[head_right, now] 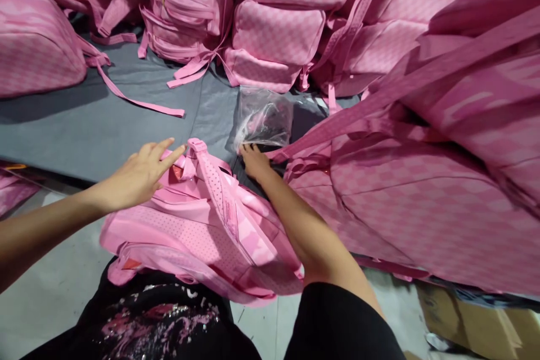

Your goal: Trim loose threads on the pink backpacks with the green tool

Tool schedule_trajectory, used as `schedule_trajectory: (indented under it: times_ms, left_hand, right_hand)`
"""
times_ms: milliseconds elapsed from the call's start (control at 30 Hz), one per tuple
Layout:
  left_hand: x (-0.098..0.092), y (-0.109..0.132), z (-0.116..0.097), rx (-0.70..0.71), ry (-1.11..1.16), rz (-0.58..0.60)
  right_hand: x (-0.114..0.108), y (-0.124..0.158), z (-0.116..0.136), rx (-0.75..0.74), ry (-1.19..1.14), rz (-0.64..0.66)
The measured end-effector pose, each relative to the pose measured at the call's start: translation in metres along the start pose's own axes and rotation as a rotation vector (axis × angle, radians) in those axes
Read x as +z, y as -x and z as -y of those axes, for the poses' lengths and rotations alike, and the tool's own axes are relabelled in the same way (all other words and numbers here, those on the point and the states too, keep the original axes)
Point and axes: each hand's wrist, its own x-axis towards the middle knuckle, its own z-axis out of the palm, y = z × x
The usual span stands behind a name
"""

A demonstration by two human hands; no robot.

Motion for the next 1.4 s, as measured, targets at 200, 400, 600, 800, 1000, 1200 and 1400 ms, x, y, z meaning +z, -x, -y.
schedule_trajectory:
  times_ms: [200, 400, 600, 800, 1000, 1200, 1400]
  left_hand:
    - [0.002, 0.004, 0.000, -0.015, 0.002, -0.039]
    - [0.007, 0.001, 0.000, -0.005, -0.011, -0.072]
    - [0.010, 0.000, 0.002, 0.011, -0.011, -0.094]
    - [0.008, 0.001, 0.002, 0.022, -0.022, -0.098]
    - [0.012, 0.001, 0.003, 0.027, -0.013, -0.117]
    - [0.008, 0.002, 0.002, 0.013, -0.011, -0.090]
    - [0.004, 0.002, -0.001, -0.003, -0.007, -0.065]
  right_hand:
    - [-0.009, 0.018, 0.029, -0.168, -0.052, -0.048]
    - [-0.022, 0.001, 0.016, 0.040, -0.029, -0.139]
    - [-0.020, 0.002, 0.015, -0.117, 0.013, -0.095]
    - [-0.015, 0.015, -0.001, 0.085, 0.091, -0.108]
    - [-0.020, 0.011, -0.001, 0.079, 0.153, -0.052]
    - [-0.023, 0.002, 0.006, -0.128, 0.217, -0.048]
    - [-0.019, 0.002, 0.001, -0.221, 0.244, -0.078]
